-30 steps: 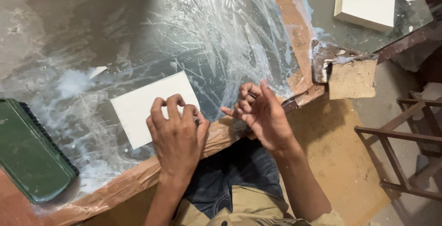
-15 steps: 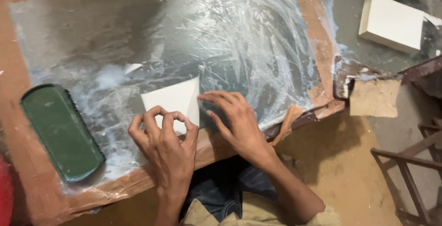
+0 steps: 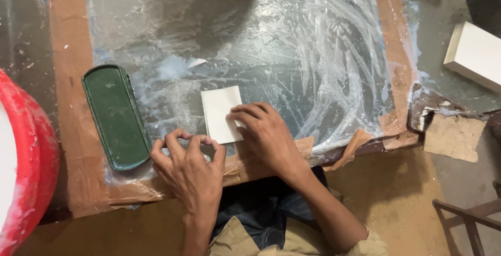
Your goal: The person applies a white liquid from a red bucket onto white paper cards using a green spreader, handling each card individually and moving it aside.
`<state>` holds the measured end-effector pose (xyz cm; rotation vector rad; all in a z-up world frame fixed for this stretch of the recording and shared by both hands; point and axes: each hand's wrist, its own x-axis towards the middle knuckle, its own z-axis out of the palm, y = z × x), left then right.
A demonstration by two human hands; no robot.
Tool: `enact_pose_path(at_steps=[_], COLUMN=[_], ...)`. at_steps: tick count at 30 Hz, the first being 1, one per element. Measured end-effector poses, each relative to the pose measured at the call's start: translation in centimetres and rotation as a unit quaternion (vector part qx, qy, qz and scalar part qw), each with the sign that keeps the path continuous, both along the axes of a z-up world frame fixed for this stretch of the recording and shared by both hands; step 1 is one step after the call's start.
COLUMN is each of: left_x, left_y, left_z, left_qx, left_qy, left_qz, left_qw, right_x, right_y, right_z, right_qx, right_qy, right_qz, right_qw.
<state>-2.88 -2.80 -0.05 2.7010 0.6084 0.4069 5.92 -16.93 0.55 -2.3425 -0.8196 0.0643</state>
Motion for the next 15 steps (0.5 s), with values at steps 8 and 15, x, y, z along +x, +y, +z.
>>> enact_pose_path(at_steps=[8, 15], left_x=[-2.3, -6.2], left_y=[1.1, 4.1], left_z=[0.9, 0.4], left_qx=[-0.042, -0.006], left_qy=[-0.098, -0.161], left_qz=[0.028, 0.095], left_qw=[0.994, 0.982], right_x=[1.3, 5.4], right_y=[0.3, 0.0], right_z=[-2.0, -4.0], right_qx=[-0.056, 0.006], right_qy=[0.085, 0.113], right_qz=[-0.163, -0.019], right_qw=[0.981, 0.993])
